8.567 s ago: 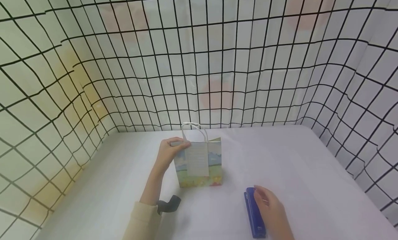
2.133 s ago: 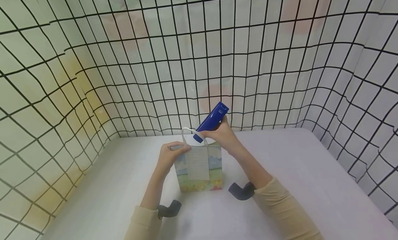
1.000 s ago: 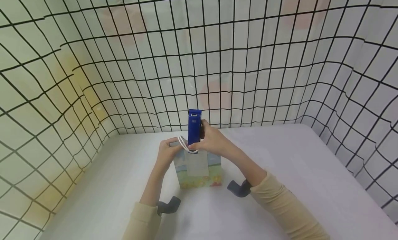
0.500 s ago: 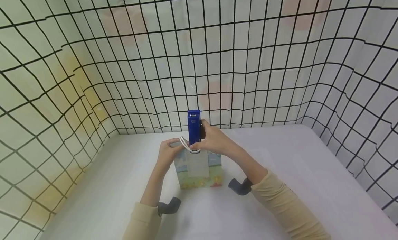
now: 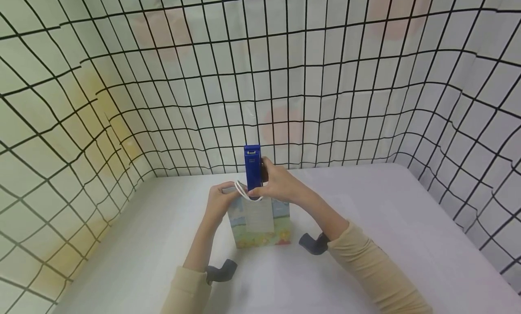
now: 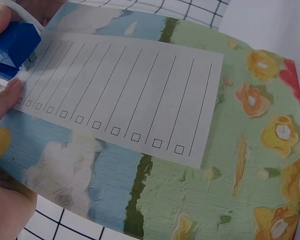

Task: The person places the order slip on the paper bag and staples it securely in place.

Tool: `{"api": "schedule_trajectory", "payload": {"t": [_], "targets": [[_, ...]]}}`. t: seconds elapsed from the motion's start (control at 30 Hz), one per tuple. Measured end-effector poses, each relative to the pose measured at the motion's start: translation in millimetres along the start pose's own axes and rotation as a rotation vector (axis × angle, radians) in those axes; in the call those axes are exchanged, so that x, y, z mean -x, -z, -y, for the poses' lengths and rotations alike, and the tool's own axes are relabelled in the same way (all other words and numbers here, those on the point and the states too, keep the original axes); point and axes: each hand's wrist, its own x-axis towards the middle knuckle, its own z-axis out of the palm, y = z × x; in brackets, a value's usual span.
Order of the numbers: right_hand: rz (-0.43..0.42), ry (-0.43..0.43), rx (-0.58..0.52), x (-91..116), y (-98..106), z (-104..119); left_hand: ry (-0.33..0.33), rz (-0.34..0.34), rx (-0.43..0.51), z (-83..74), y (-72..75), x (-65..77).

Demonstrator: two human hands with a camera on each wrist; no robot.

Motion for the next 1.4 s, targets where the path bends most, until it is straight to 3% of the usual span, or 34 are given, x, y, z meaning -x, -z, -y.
{"api": "schedule_trajectory", "payload": {"t": [0.23,0.6,0.93,1.17,1.4], "targets": [[0.0,0.009,0.002,1,0,0,-0.052,0.021,0.026,-0.4,-0.1,1.3],[0.018,0.009,-0.024,-2,-2,-4,0.001,0.04,0.016,-12.5,1.8,6.0],[-0.001,0.043,-0.023,-1,-3,-4,-0.013,0.046,-0.012,-1.5,3.2,0.5],[0.001,0.05,-0.033,0,-3,-4,-0.076,0.145,-0.124,-7.4,8.6,-1.0],[-0.001,0.05,-0.031,0,-2,-5,-0.07,0.292,-0.282,-21.0,15.1,1.9]]}}
